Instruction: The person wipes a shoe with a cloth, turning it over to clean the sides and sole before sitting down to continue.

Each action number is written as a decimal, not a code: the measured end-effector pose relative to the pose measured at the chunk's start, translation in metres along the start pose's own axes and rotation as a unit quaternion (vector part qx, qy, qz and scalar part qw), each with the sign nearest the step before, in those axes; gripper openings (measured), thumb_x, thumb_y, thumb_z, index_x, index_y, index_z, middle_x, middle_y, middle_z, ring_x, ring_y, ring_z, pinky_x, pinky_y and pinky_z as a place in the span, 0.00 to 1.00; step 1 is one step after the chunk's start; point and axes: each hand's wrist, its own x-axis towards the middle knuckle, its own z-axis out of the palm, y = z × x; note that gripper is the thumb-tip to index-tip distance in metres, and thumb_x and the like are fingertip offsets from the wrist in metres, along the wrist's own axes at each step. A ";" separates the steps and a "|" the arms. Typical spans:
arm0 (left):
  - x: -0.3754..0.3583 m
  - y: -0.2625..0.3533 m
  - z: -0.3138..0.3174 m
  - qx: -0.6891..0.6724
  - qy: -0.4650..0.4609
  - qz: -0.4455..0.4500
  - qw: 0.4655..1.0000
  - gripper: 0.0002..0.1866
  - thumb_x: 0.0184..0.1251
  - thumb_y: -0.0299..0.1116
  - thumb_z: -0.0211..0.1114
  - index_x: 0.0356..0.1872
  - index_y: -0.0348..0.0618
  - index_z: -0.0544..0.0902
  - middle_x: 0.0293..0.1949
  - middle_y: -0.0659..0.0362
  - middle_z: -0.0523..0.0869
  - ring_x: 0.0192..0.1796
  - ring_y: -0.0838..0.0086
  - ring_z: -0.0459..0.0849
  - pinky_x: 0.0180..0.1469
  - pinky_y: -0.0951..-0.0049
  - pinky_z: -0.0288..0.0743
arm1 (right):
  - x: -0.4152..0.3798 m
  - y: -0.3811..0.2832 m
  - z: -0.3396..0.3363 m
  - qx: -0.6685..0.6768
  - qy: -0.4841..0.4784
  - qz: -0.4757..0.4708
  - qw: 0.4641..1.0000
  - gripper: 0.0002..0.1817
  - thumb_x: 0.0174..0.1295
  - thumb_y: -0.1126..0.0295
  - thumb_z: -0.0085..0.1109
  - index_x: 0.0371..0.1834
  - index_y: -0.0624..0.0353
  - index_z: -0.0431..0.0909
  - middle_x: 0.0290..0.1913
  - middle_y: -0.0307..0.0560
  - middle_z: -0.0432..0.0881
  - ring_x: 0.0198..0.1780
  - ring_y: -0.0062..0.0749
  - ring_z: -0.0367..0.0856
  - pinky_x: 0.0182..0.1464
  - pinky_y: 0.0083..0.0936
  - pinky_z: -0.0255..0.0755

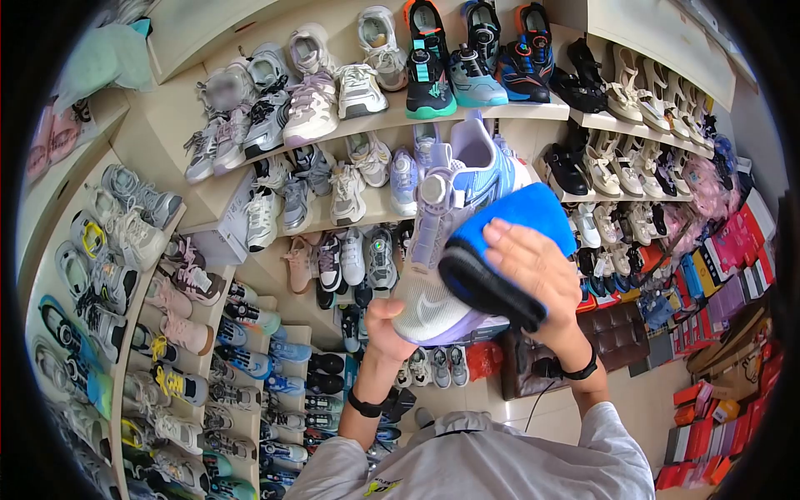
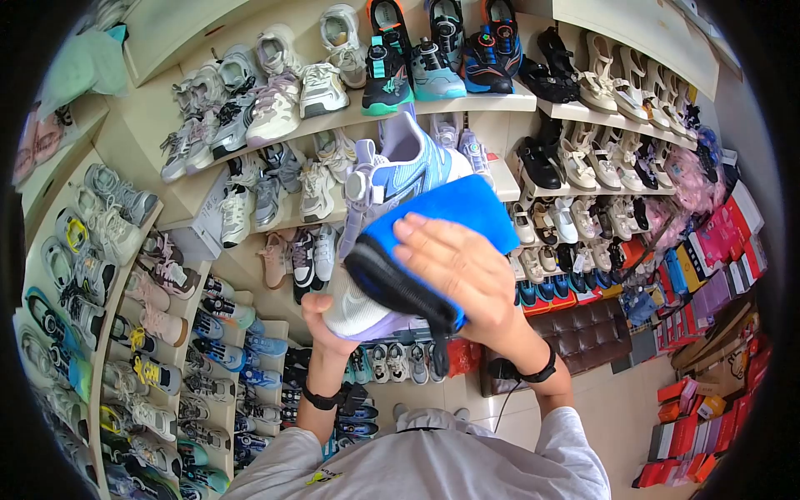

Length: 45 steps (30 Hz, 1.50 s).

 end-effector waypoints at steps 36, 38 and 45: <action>-0.007 0.002 -0.005 0.011 0.019 -0.031 0.999 0.49 0.50 0.36 0.62 0.77 0.30 0.58 0.70 0.41 0.73 0.70 0.52 0.76 0.75 0.57 0.67 | 0.001 0.003 -0.012 -0.017 -0.033 -0.052 0.998 0.13 0.62 0.73 0.64 0.50 0.62 0.85 0.55 0.53 0.88 0.59 0.45 0.87 0.62 0.38 0.77; -0.006 0.002 -0.004 0.008 -0.001 -0.029 1.000 0.48 0.50 0.36 0.62 0.77 0.31 0.58 0.70 0.42 0.74 0.70 0.52 0.76 0.75 0.57 0.67 | 0.000 0.008 -0.012 -0.012 0.000 -0.023 1.000 0.15 0.61 0.71 0.66 0.50 0.64 0.85 0.54 0.55 0.88 0.59 0.50 0.86 0.62 0.42 0.77; -0.008 -0.001 -0.004 -0.069 -0.035 -0.021 0.997 0.47 0.47 0.36 0.58 0.74 0.27 0.62 0.69 0.36 0.74 0.68 0.47 0.77 0.75 0.54 0.68 | 0.001 0.030 -0.011 -0.011 0.099 0.071 0.993 0.20 0.62 0.68 0.69 0.53 0.72 0.82 0.55 0.62 0.86 0.59 0.54 0.86 0.63 0.43 0.75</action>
